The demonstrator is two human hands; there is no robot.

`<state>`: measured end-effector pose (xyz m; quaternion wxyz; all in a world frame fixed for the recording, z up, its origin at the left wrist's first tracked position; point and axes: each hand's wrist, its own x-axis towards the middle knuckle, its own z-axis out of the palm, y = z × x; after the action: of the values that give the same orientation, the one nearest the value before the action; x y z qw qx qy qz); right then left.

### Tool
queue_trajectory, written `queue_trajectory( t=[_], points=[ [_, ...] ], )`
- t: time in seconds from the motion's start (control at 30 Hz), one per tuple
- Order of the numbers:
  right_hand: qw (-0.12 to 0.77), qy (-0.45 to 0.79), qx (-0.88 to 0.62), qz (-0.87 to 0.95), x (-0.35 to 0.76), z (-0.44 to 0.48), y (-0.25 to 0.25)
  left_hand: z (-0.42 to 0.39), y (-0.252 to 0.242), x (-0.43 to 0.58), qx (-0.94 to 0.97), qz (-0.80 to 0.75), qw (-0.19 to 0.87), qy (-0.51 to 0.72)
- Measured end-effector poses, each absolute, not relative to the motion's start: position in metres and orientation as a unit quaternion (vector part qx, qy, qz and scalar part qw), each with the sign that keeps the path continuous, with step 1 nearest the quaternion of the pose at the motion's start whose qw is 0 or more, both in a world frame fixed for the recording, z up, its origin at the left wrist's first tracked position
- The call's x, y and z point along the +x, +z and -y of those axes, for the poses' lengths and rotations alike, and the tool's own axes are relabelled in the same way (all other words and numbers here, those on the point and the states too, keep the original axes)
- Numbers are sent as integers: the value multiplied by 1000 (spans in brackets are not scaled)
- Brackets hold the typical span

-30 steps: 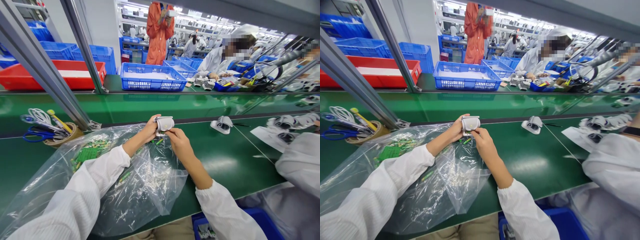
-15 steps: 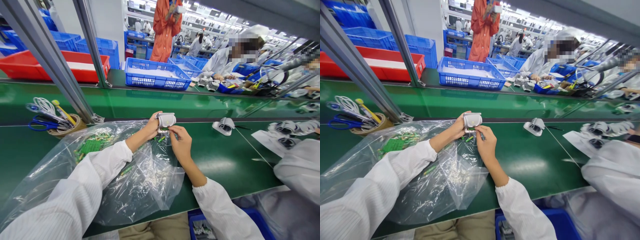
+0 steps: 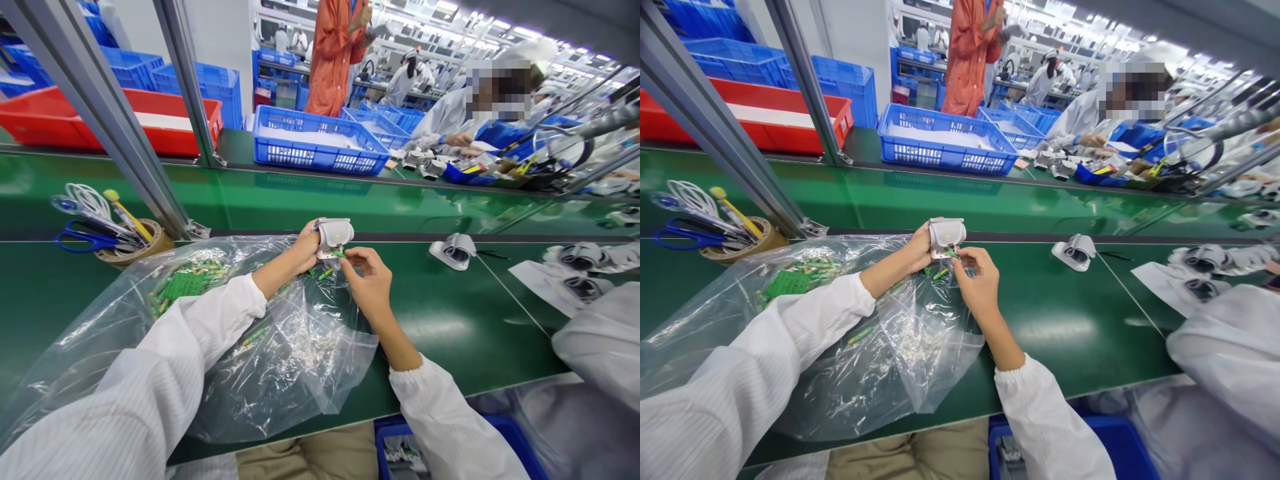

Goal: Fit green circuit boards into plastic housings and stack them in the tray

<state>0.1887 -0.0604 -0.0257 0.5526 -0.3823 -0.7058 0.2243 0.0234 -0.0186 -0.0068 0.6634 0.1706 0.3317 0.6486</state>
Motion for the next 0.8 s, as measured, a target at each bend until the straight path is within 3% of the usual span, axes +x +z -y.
queue_trajectory(
  t=[0.13, 0.4, 0.8],
  points=[
    [589, 124, -374, 706, 189, 66, -18, 17, -7, 24, 160, -337, 663, 649],
    [507, -91, -359, 779, 187, 66, -21, 21, -4, 26, 176, -347, 655, 648],
    [468, -21, -310, 828, 184, 57, -36, 22, -8, 24, 178, -362, 650, 644]
  ],
)
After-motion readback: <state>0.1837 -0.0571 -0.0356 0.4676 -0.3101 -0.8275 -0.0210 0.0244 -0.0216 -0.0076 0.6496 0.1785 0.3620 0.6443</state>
